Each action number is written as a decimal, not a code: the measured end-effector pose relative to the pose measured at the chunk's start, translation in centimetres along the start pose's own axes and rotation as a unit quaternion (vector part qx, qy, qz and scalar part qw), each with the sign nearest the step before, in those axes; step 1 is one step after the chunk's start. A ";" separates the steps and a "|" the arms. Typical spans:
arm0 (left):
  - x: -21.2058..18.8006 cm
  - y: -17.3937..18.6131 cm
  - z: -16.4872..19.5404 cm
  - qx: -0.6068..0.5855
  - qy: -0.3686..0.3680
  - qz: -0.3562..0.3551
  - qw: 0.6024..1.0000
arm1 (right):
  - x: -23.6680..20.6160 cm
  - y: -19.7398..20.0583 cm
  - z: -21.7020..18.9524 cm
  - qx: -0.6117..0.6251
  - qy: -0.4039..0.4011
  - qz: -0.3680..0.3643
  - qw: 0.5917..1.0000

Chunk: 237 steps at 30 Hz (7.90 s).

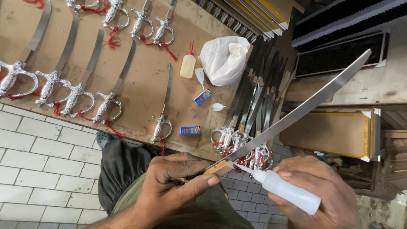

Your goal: The person holds a curved sword with an ornate metal handle and squeezes liquid from a small plastic bottle onto the blade near the handle, working it along the surface. The person then places the finished sword on the table with others and picks up the next sword to repeat the application.

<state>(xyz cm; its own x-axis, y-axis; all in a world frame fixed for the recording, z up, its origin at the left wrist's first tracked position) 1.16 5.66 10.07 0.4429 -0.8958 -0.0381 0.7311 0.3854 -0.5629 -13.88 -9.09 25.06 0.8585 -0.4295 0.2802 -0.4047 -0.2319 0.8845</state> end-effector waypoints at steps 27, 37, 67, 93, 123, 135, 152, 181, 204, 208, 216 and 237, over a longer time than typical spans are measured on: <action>2.3 3.1 0.7 0.426 -0.047 -0.095 0.899 | -5.7 -9.9 8.2 0.269 -0.037 0.194 0.943; 3.8 3.3 -1.8 0.438 -0.064 -0.181 0.878 | -5.1 -11.2 8.8 0.156 0.031 0.100 0.982; 5.4 8.8 -8.1 -0.110 0.408 -0.061 0.904 | -8.2 -18.3 11.4 0.442 -0.079 0.188 0.873; 2.0 -2.2 -8.2 -0.172 0.401 -0.065 0.898 | -11.5 -7.4 9.5 0.218 -0.071 0.200 0.953; -0.9 -16.4 -6.1 -0.151 0.305 -0.001 0.940 | -19.0 3.7 10.3 0.092 0.009 0.329 0.940; 2.6 -12.3 -13.1 -0.148 0.314 0.033 0.937 | -19.9 -4.4 15.5 0.098 0.039 0.257 0.961; -1.5 -15.9 -15.3 -0.152 0.337 -0.001 0.929 | -24.1 -2.7 15.4 0.068 0.056 0.188 0.978; 4.1 4.6 -21.4 -0.005 0.106 0.199 0.974 | -19.2 -12.1 14.1 0.224 -0.162 0.299 0.913; 15.3 50.4 -13.7 0.565 -0.036 0.248 0.786 | 0.6 -37.4 -0.3 0.406 -0.322 0.304 0.800; 14.4 56.9 -12.0 0.365 0.094 0.219 0.900 | 3.7 -42.5 -4.8 0.397 -0.311 0.301 0.810; 8.5 62.7 -1.8 -0.016 0.246 0.121 0.962 | 8.3 -51.0 -13.9 0.418 -0.295 0.311 0.801; -4.9 59.8 10.6 -0.030 0.161 0.028 0.986 | 12.9 -54.7 -26.0 0.479 -0.122 0.263 0.829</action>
<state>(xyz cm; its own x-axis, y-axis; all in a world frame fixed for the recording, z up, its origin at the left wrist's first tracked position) 48.26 35.43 -14.67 0.2868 -0.9015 -0.3241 0.6745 0.4303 -0.5999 27.54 20.76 -10.04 0.4411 -0.8280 0.3461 -0.8678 -0.4918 -0.0706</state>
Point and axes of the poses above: each hand's wrist, its own x-axis towards the middle knuckle, its own y-axis out of the back of the hand, z = x × y, the point moved 4 cm from there along x, towards the middle knuckle, and after that the axes turned 14 degrees about -x, right-handed, at the moved point
